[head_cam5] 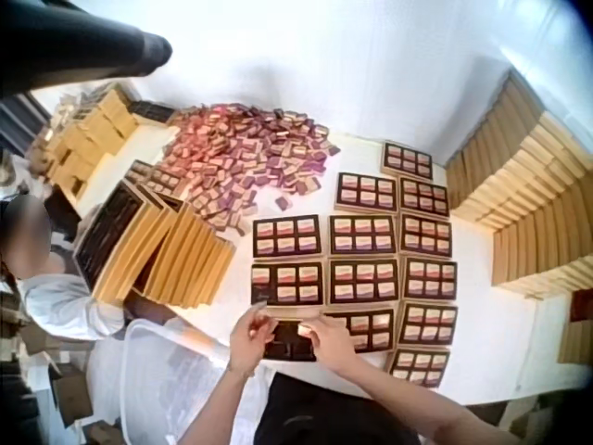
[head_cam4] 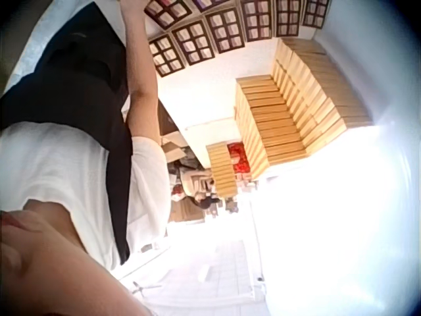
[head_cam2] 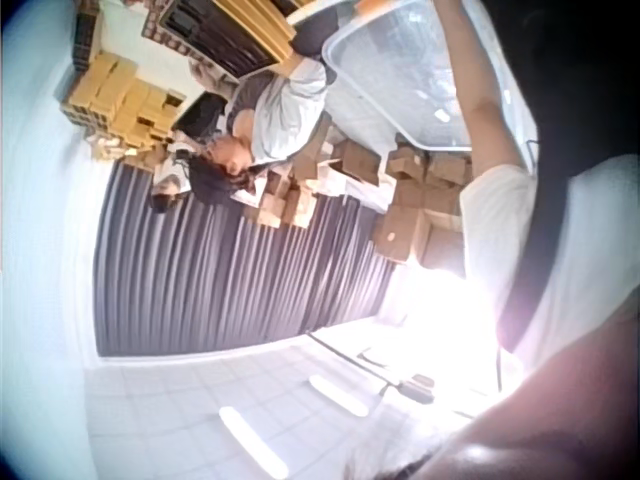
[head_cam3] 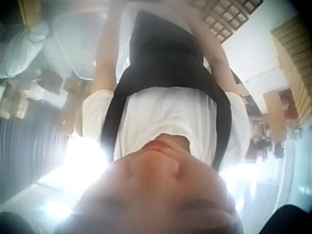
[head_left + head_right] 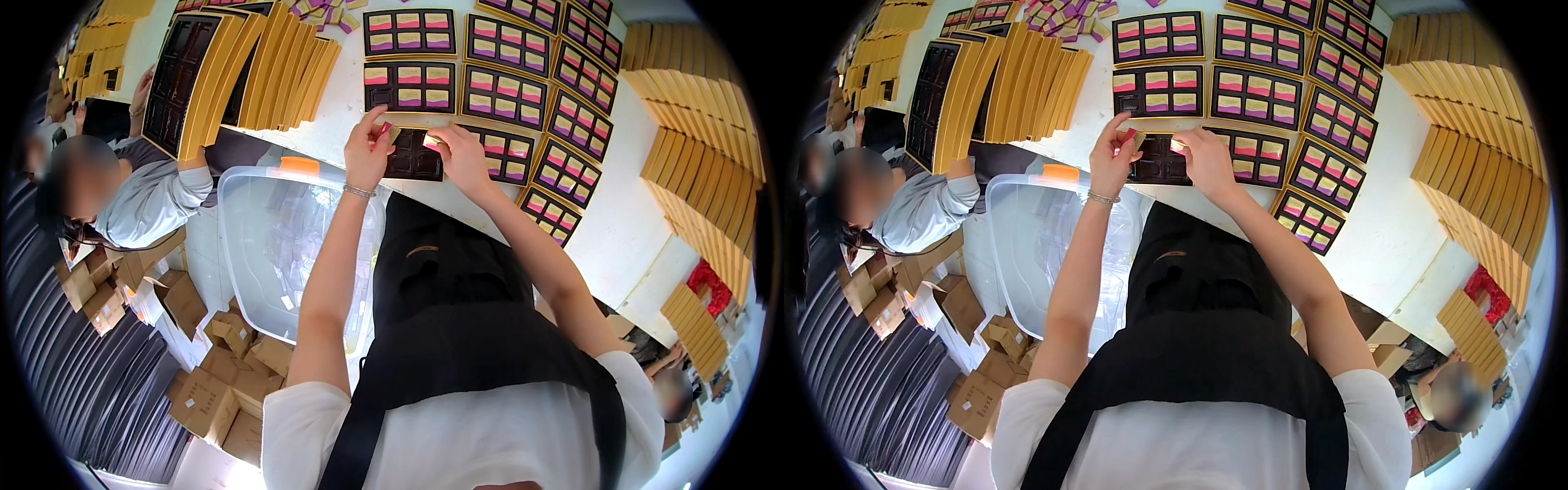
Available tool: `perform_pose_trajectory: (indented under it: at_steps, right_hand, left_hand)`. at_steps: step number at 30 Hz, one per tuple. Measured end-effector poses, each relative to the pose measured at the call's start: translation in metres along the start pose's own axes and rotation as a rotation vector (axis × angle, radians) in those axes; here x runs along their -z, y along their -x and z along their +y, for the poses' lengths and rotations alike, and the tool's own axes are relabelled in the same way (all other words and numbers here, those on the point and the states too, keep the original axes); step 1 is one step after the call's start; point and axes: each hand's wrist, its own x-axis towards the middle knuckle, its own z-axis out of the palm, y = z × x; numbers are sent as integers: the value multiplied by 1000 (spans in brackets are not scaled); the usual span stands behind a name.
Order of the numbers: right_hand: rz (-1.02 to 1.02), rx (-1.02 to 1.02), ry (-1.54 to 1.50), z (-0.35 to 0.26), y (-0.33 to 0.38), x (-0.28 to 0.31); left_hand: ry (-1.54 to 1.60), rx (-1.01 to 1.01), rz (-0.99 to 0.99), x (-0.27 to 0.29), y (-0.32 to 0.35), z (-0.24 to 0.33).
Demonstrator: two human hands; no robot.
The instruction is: The person places small pink and gold wrapped items into the compartments of black trays with gold borders. They then cover the filled trays with clear plastic sheets and stack them on the table. The person also handles stacks of empty trays and plastic sheets during the process.
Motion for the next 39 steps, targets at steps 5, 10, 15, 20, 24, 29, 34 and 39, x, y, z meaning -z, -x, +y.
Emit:
perform_pose_trajectory:
  at_steps: [5,10,15,20,24,29,34,39]
  right_hand:
    - [-21,30,128,2,2,-16]
    - [82,134,225,1,9,-22]
    - [65,167,292,5,34,-19]
    - [-89,246,473,-9,43,-14]
    - [-176,256,518,-4,45,-15]
    - [-238,280,561,0,40,-11]
    - [-288,268,589,-4,37,-4]
    - [-328,347,631,-8,17,6]
  left_hand:
    - [-394,-288,227,-14,14,-24]
    - [-7,139,423,-36,17,-33]
    - [-689,-41,331,-40,30,-26]
    - [-1054,-471,296,-21,44,-46]
    - [-1281,-629,-180,-3,52,-48]
    - [-1288,-641,-284,5,42,-56]
    - [-1299,-641,-293,5,40,-56]
    - [-1254,-610,-309,7,36,-58]
